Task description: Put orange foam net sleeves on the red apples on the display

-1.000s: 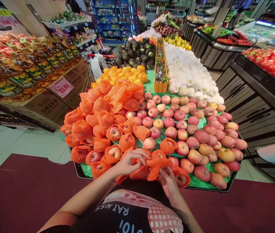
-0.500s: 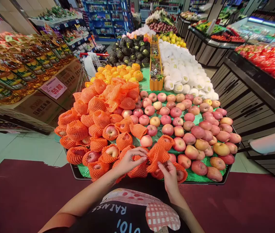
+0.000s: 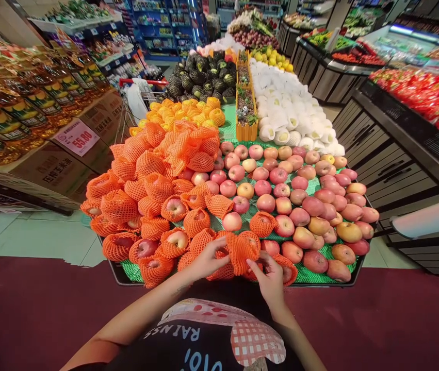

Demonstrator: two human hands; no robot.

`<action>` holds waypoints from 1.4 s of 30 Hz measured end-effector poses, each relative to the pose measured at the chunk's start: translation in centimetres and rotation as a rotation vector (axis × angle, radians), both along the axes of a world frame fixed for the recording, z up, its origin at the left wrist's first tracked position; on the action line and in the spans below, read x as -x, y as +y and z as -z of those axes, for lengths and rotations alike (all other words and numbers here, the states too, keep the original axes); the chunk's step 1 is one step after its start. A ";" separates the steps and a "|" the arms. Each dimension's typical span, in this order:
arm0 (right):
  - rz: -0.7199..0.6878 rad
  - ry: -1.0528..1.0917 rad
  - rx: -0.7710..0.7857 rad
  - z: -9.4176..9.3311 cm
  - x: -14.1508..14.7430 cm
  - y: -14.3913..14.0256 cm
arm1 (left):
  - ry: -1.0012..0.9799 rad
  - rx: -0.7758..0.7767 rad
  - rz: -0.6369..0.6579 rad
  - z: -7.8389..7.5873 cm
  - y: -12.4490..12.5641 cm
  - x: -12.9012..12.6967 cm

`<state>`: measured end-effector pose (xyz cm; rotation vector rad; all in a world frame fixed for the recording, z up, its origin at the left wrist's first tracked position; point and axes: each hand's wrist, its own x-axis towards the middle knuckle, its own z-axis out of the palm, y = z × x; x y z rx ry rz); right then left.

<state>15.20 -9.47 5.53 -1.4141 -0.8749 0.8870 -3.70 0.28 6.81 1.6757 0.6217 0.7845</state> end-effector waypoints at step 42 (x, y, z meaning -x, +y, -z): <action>0.270 0.605 -0.009 0.3 -1.4 0.1 | 0.732 -0.555 -0.388 1.9 6.2 -2.5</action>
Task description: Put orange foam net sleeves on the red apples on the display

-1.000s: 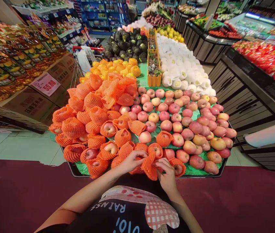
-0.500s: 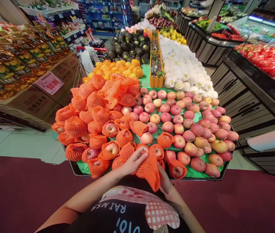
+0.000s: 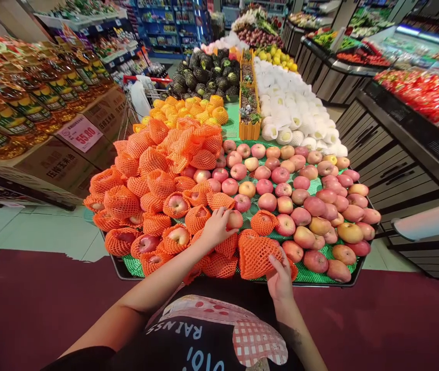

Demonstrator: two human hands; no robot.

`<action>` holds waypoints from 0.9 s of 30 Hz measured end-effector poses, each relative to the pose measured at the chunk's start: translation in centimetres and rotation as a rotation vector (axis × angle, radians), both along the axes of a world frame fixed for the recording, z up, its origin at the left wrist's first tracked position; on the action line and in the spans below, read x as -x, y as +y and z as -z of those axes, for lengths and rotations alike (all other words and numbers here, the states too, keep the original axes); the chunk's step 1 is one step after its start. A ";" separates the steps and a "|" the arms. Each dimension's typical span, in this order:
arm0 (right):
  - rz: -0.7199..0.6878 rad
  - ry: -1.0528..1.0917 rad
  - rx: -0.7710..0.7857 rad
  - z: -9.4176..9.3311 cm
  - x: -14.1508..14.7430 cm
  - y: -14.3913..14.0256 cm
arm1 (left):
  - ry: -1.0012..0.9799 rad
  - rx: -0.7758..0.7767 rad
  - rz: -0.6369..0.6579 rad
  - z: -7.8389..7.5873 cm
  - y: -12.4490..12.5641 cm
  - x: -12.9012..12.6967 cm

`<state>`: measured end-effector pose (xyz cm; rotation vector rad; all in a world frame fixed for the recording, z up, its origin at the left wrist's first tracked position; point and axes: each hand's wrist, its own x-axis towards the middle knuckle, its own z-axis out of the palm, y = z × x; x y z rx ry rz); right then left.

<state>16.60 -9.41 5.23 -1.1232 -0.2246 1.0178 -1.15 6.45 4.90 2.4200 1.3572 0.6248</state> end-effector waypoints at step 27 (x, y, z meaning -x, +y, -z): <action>0.093 -0.050 -0.013 -1.5 -1.7 0.5 | 0.004 -0.124 0.720 2.9 -6.1 2.5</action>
